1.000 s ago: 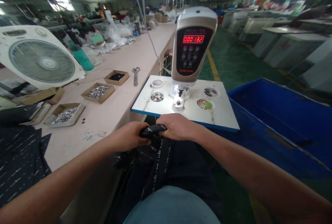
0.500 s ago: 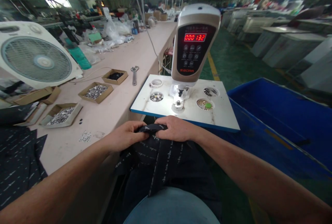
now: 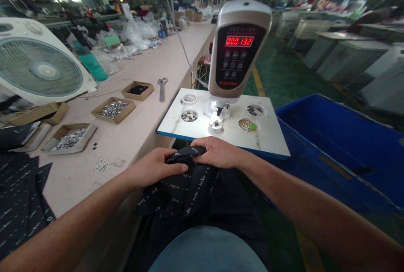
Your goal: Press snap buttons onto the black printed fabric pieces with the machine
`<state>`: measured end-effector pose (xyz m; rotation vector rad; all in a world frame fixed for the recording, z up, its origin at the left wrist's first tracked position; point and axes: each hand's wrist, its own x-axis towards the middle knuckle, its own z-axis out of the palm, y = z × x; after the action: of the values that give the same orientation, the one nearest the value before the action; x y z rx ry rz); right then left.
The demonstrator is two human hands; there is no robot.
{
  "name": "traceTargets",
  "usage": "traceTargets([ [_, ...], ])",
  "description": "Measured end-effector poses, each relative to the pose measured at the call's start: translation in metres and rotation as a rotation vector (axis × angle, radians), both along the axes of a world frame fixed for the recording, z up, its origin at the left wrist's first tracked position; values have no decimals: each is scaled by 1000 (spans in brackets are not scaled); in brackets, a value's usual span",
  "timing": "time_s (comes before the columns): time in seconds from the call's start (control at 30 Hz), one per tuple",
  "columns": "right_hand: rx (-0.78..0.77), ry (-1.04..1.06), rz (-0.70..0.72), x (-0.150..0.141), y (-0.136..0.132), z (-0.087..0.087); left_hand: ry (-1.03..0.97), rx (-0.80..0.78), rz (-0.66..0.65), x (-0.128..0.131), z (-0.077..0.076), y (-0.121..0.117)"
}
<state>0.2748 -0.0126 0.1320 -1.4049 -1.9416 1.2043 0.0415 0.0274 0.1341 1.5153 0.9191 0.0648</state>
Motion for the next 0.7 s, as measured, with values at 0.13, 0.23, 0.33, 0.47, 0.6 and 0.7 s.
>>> traceTargets([
  [0.13,41,-6,39,-2,1,4,-30,-42,-16,-2,-8,1],
  [0.23,19,-54,96,-1,0,8,-52,-24,31,-4,-11,-3],
  [0.33,-21,-102,142,-1,-1,8,-72,-56,41,-5,-13,-9],
  [0.47,-46,-133,91,-4,-1,4,-104,-153,67,-6,-15,-12],
  [0.6,-102,-96,45,-7,1,-3,-112,-157,82,-6,-18,-10],
  [0.7,-127,-40,47,-9,3,-7,-124,-159,95,-8,-23,-9],
])
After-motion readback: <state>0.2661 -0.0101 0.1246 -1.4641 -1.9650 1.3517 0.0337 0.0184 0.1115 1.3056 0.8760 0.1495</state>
